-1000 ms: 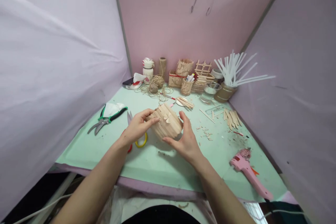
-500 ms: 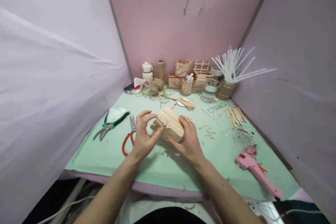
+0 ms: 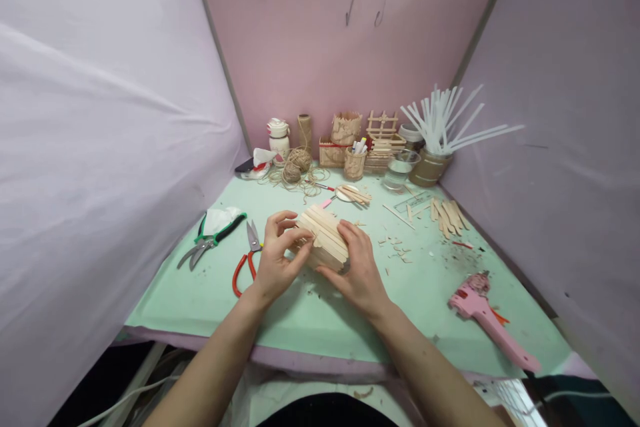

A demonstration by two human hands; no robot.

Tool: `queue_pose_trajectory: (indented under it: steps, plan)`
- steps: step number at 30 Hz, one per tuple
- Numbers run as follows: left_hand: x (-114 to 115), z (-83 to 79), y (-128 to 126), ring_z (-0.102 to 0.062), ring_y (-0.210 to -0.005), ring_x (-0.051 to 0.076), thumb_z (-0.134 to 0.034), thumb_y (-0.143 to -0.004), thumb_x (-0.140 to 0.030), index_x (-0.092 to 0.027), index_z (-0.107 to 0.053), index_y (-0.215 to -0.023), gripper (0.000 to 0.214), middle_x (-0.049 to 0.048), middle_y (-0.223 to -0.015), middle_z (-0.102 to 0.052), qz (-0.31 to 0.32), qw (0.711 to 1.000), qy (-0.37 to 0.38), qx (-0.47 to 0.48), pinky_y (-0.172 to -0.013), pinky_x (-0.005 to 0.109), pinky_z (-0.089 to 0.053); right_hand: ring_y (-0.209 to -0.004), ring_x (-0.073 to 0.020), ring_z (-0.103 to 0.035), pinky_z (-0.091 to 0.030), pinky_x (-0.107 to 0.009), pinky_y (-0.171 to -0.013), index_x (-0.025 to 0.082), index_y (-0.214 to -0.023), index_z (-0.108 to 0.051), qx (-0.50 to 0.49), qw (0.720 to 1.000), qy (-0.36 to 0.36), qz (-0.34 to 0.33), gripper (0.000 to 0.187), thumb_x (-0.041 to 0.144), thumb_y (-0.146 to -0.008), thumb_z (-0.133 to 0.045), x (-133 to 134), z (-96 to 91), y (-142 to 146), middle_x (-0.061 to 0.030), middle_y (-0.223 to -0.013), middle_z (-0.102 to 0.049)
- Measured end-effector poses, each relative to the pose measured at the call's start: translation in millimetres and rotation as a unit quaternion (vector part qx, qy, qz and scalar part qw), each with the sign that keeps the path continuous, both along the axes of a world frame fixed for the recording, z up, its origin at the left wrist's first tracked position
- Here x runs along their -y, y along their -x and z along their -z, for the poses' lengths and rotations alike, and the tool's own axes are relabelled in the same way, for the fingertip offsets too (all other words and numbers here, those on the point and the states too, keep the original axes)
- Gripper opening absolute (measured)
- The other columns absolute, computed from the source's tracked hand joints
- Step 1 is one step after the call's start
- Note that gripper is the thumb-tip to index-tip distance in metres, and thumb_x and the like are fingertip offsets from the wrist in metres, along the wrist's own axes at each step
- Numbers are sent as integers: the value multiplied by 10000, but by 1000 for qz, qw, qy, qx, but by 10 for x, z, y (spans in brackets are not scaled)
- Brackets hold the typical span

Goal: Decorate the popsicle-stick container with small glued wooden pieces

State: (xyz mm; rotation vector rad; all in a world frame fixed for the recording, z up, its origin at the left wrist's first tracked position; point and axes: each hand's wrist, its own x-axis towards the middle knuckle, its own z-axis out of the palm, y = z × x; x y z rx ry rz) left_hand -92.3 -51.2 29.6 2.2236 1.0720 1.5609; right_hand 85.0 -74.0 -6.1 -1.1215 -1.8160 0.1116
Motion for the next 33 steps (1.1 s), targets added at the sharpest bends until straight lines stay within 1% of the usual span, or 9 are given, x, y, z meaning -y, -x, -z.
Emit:
queue_pose_trajectory:
  steps: [3, 6, 12, 18, 24, 33]
  plan:
    - [-13, -14, 2, -504, -1081, 207, -598, -818, -141, -219, -650, -893, 121, 74, -1145, -434, 0, 1000, -14, -15, -951, 425, -485, -1278, -318, -402, -369, -550, -1045, 223, -1400, -295, -2, 1000, 3, 1, 792, 366, -749, -723, 0, 0, -1, -165, -1372, -432]
    - [-21, -22, 7, -503, -1080, 208, -598, -814, -138, -221, -657, -898, 132, 72, -1133, -440, -1, 1000, -18, -25, -948, 424, -490, -1278, -315, -404, -374, -540, -1045, 218, -1397, -300, -5, 1000, 2, -1, 793, 361, -745, -728, -2, 6, -1, -166, -1371, -432]
    - [-22, -19, 13, -509, -1077, 209, -595, -814, -142, -228, -663, -901, 139, 71, -1125, -446, -3, 999, -22, -25, -944, 424, -499, -1284, -323, -403, -377, -553, -1037, 233, -1408, -293, -4, 1000, 7, 1, 791, 376, -754, -714, -3, 22, -3, -161, -1376, -432]
    - [-23, -21, 10, -516, -1071, 207, -594, -817, -149, -227, -666, -884, 126, 72, -1121, -458, -8, 999, -22, -29, -943, 420, -500, -1284, -310, -395, -377, -536, -1046, 222, -1397, -297, -5, 1000, 6, -5, 792, 362, -748, -728, 1, 10, -7, -163, -1376, -423]
    - [-22, -17, 11, -512, -1081, 210, -597, -814, -141, -229, -664, -911, 147, 71, -1110, -465, -9, 999, -29, -30, -946, 420, -499, -1282, -326, -405, -375, -556, -1038, 224, -1402, -301, -4, 1000, 4, -1, 783, 378, -756, -716, 2, 5, -5, -168, -1373, -435]
    - [-27, -9, 18, -515, -1081, 214, -599, -817, -155, -236, -666, -921, 148, 70, -1109, -474, -14, 999, -31, -35, -939, 422, -502, -1275, -328, -412, -386, -555, -1030, 235, -1407, -301, -7, 1000, 0, 2, 794, 366, -748, -724, 0, 12, -2, -164, -1369, -440]
